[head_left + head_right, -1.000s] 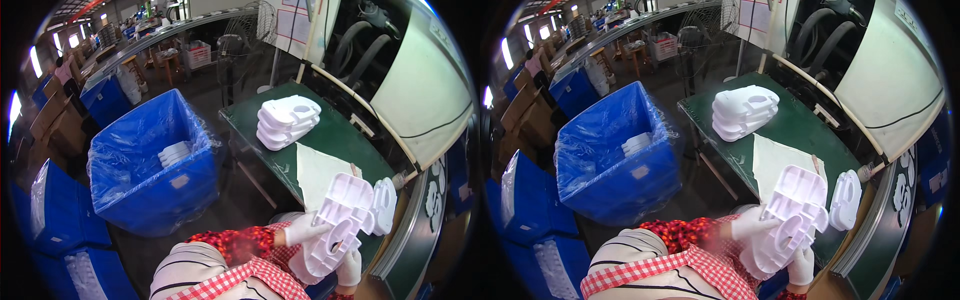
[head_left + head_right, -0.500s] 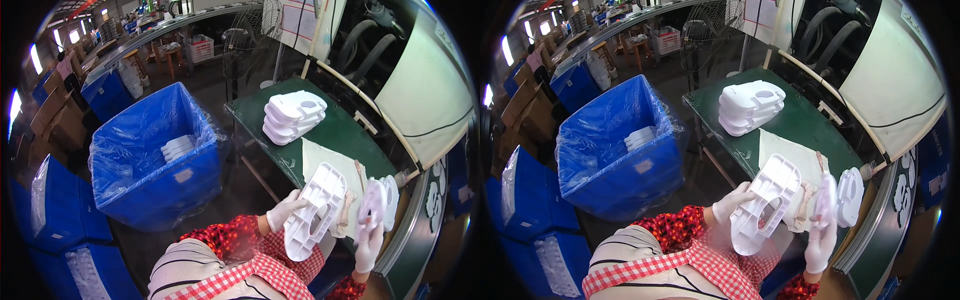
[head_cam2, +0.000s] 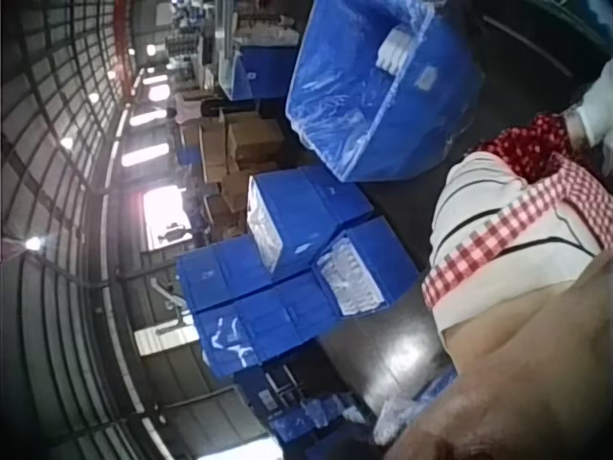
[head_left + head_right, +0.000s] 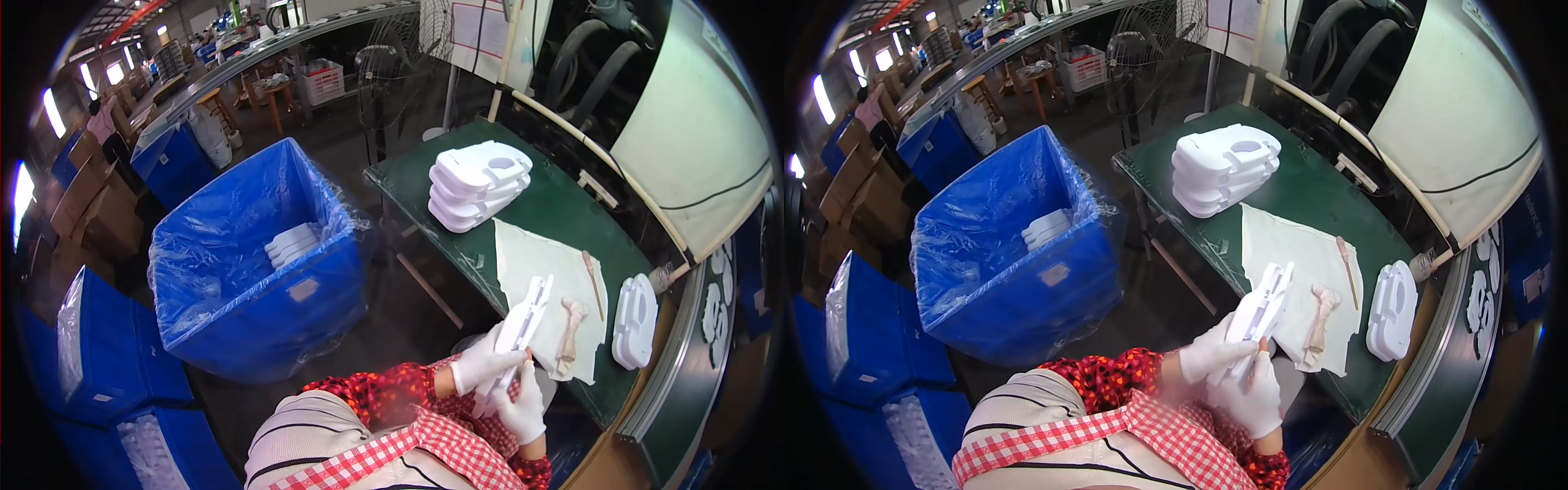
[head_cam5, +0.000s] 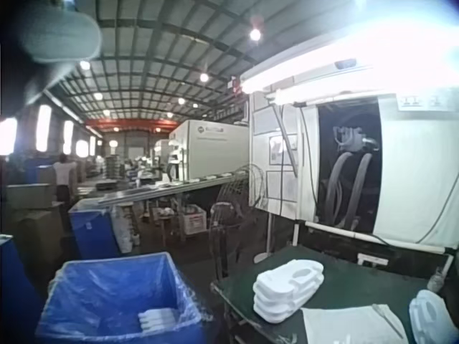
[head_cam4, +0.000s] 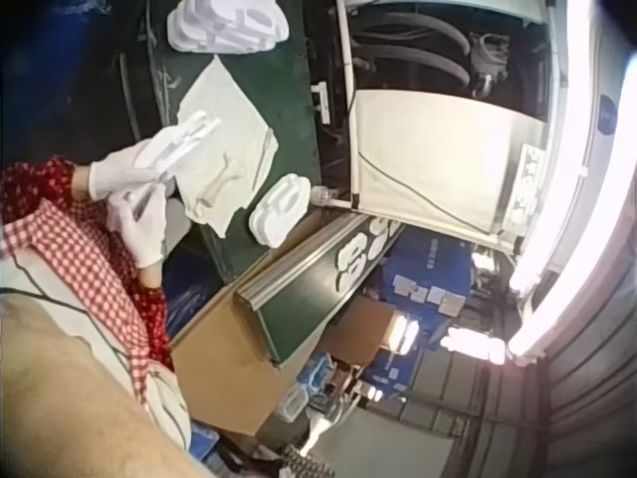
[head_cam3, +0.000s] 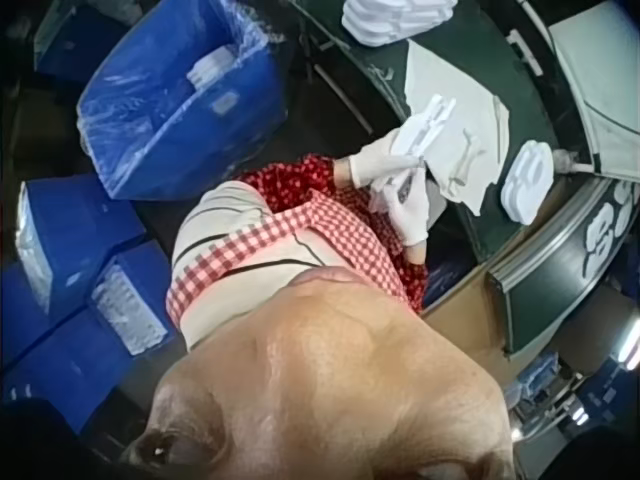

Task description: The recorder is cleaning, inspecting, and stacking white plastic components at a manual assembly station.

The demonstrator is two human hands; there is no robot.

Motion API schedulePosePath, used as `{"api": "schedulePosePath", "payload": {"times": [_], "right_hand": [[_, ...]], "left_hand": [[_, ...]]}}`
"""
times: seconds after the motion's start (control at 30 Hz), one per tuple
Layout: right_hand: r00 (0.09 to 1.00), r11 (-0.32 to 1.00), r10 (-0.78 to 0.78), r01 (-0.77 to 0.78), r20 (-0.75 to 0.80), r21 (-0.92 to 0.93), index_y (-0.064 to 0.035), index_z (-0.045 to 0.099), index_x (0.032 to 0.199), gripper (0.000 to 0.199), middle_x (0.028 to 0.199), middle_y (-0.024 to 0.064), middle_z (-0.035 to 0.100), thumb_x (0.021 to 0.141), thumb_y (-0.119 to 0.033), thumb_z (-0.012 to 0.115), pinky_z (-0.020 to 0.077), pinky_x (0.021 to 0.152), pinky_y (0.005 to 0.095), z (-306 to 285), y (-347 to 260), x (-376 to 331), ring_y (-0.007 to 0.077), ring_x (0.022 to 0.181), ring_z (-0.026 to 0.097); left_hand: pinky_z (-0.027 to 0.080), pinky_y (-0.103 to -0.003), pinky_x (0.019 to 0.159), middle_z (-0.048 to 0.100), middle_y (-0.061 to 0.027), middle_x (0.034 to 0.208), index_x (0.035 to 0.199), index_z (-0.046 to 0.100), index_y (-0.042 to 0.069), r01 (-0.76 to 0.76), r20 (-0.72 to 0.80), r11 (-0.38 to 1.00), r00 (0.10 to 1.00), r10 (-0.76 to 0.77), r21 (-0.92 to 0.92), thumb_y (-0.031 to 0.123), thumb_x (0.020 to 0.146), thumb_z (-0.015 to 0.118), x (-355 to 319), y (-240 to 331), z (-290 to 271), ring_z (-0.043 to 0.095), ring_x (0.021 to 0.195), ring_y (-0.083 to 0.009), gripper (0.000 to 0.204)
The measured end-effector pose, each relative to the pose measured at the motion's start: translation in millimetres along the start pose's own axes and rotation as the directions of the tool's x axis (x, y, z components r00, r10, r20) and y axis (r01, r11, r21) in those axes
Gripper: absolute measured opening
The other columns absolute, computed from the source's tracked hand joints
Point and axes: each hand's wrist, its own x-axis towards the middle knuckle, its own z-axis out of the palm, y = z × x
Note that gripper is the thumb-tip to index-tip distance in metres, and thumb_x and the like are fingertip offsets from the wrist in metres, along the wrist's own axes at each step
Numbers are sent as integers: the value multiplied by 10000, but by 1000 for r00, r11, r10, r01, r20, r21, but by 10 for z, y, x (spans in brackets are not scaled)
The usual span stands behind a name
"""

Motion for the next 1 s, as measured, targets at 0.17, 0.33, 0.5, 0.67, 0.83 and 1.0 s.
{"api": "schedulePosePath", "payload": {"times": [0.17, 0.33, 0.5, 0.67, 0.83, 1.0], "right_hand": [[990, 789, 141, -107, -8, 605, -8, 160, 1455, 801, 1261, 148, 480, 776, -52, 583, 420, 930, 293, -26, 12, -146, 207, 1113, 511], [991, 755, 60, 36, -124, 655, 12, 192, 1438, 788, 1204, 93, 481, 750, 50, 574, 448, 840, 256, -68, 10, -176, 146, 1030, 527], [968, 947, -169, 211, -184, 241, 87, 291, 1371, 851, 1236, 221, 472, 691, -174, 731, 384, 978, 345, -115, 148, -244, 308, 1161, 500], [957, 941, -209, 253, -199, 226, 78, 288, 1381, 865, 1272, 237, 447, 690, -175, 743, 373, 993, 364, -86, 152, -272, 342, 1176, 480], [940, 939, -273, 307, -206, 156, 75, 288, 1383, 871, 1294, 243, 433, 697, -195, 752, 369, 999, 371, -81, 174, -276, 354, 1184, 473], [953, 951, -233, 265, -194, 160, 68, 310, 1377, 885, 1299, 249, 436, 675, -199, 778, 372, 1000, 383, -89, 147, -285, 362, 1185, 470]], "left_hand": [[446, -292, 885, 508, -111, 1156, 1310, 350, -10, 120, -25, 961, 993, -117, 248, 215, 851, 618, 22, 97, 183, 503, 1062, -162, 577], [441, -300, 898, 508, -126, 1142, 1326, 333, -7, 15, -44, 928, 999, 1, 372, 238, 860, 602, 23, 234, 147, 524, 1043, -173, 592], [419, -318, 921, 503, -130, 1159, 1326, 332, -21, 27, -1, 897, 1000, -29, 441, 271, 861, 597, 8, 314, 201, 513, 1049, -186, 610], [418, -314, 913, 514, -112, 1104, 1324, 334, -22, -2, 21, 894, 1000, -8, 448, 254, 863, 591, -14, 332, 250, 513, 1019, -180, 596], [418, -316, 912, 511, -128, 1139, 1330, 326, -30, -16, 35, 885, 999, 0, 465, 323, 864, 604, -22, 338, 237, 511, 1045, -182, 648], [413, -320, 920, 509, -139, 1152, 1333, 323, -35, -13, 44, 884, 999, -9, 467, 422, 856, 604, -23, 353, 240, 509, 1061, -189, 718]]}}
